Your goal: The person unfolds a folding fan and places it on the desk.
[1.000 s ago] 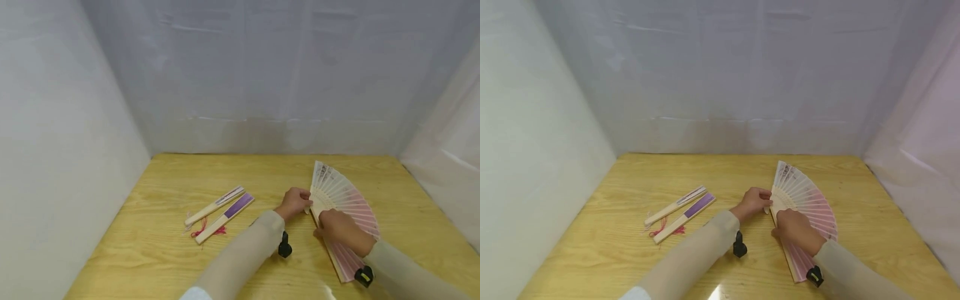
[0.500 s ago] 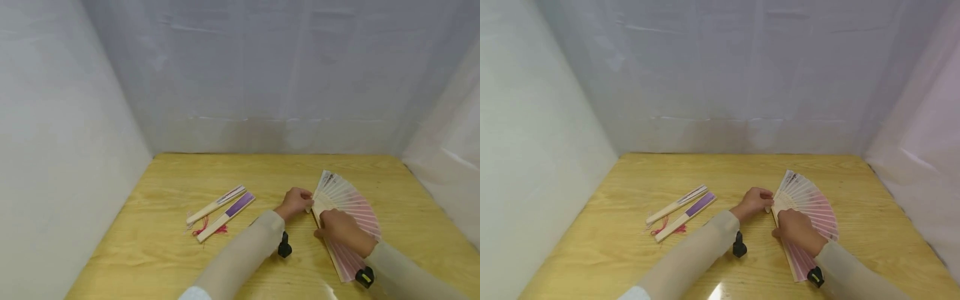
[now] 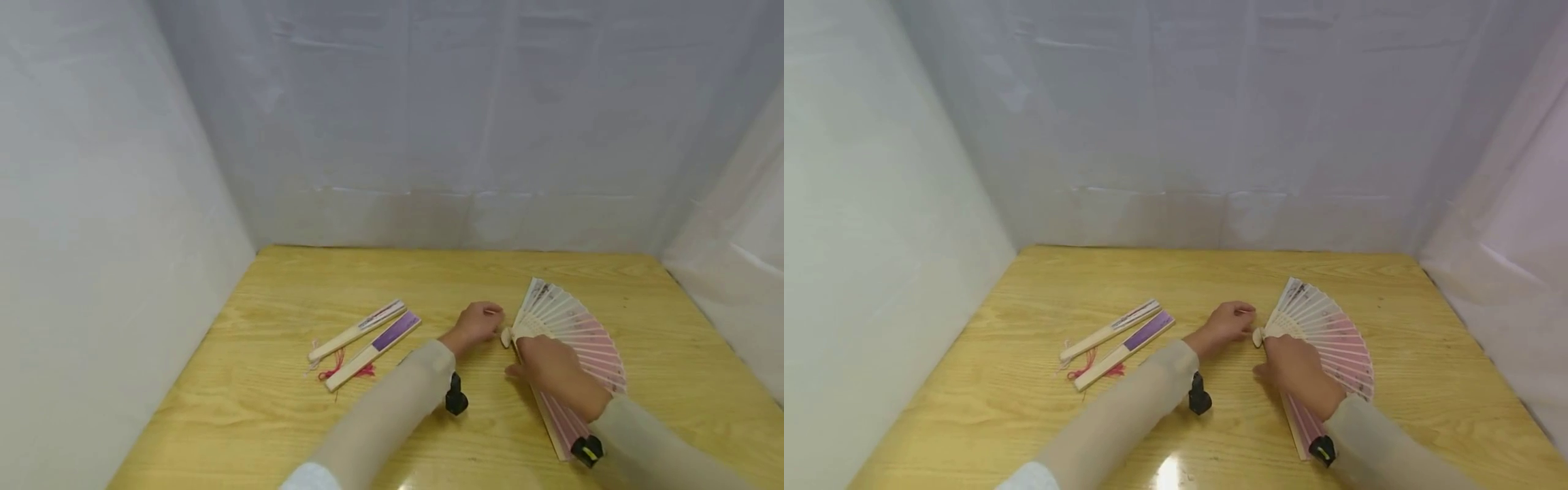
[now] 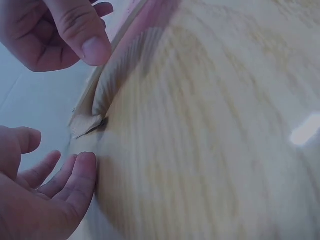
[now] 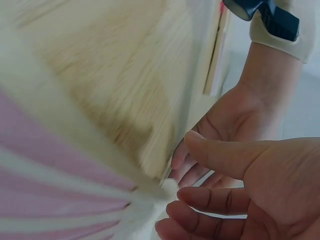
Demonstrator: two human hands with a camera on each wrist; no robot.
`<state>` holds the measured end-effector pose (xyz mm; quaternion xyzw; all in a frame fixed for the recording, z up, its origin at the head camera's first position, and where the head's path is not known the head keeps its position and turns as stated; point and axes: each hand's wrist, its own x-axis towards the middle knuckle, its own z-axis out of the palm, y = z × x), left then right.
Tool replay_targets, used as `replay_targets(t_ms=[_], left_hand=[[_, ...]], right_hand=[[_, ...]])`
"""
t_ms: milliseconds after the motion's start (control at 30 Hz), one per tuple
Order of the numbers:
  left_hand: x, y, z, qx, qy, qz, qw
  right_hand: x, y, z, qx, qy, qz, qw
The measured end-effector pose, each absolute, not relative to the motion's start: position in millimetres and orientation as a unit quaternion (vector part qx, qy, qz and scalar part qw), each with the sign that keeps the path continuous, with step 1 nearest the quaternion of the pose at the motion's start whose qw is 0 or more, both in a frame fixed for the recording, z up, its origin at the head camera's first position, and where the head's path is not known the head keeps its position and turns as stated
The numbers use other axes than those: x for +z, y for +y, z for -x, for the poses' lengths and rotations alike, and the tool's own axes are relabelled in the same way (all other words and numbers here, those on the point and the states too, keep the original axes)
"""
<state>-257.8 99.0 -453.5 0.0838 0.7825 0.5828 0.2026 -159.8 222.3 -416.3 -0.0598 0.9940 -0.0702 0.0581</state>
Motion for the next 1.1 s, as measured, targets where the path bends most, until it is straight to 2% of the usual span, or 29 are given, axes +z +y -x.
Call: replay_targets(t_ms=[433,700,967,1100], left_hand=[[-433.2,45.2,286.9,0.571,0.768,-0.156,0.243],[-417.5,-2.0,290.8,0.557,0.775,-0.171,0.244],[-414.5,-37.0,280.6,0.562,0.784,-0.161,0.210],[-418.5,-53.0,274.5,0.551,0.803,-0.146,0.173]], right_hand=[[-415.3,177.2,171.4,-0.095,0.989,0.087,0.069],[-425.9,149.9,181.9,-0.114,0.987,0.113,0.033],[-420.2,136.0,201.3,-0.156,0.975,0.156,-0.007],[-419.0,130.7,212.3,-0.156,0.975,0.159,-0.009]])
